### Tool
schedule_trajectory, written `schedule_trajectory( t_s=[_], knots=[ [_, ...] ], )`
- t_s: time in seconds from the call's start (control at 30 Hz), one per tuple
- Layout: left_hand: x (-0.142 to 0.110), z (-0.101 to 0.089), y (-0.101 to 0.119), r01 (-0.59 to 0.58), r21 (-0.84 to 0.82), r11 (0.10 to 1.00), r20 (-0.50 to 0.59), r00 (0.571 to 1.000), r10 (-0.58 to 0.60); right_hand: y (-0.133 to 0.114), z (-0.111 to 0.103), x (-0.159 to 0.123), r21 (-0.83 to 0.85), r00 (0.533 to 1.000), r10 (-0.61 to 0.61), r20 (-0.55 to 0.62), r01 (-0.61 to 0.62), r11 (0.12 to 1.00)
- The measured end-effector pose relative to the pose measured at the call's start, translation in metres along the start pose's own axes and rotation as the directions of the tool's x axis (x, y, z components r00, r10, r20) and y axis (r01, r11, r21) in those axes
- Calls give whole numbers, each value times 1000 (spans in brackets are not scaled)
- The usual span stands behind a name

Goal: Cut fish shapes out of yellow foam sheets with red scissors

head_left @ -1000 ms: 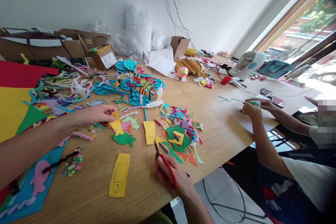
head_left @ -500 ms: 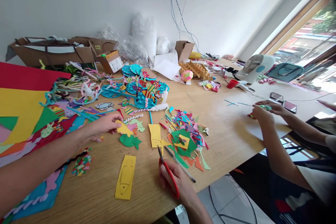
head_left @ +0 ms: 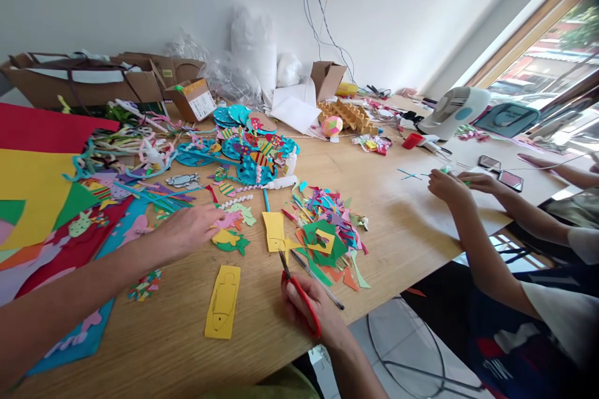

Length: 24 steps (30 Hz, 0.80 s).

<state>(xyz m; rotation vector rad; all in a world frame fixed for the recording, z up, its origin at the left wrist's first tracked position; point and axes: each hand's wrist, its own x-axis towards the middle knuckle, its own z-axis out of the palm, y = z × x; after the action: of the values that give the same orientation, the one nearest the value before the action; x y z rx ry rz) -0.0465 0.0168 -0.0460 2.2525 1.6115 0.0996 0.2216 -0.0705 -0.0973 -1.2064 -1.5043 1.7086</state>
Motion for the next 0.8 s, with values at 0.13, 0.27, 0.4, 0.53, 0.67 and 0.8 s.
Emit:
schedule_trajectory(
  t_s=[0.13,0.27,0.4,0.53,0.67,0.8],
  knots=[
    [1,11,24,-120,20,993,130,985,116,3,-8,-4,76,986,-139,-97,147,986],
    [23,26,44,-172,53,984,100,981,167,3,-13,-4,51,981,-135,-140,143,988],
    [56,34,58,-174,99,980,19,985,173,8,-9,-4,-101,985,-95,-141,82,992],
    [81,40,66,-177,146,973,26,984,175,16,-3,-5,-227,986,-97,-139,64,972],
    [93,47,67,-164,156,974,73,985,154,19,-3,-5,-217,985,-115,-131,85,973],
    [102,51,64,-138,87,987,135,983,126,18,-5,-3,-215,986,-103,-133,73,974]
  ],
)
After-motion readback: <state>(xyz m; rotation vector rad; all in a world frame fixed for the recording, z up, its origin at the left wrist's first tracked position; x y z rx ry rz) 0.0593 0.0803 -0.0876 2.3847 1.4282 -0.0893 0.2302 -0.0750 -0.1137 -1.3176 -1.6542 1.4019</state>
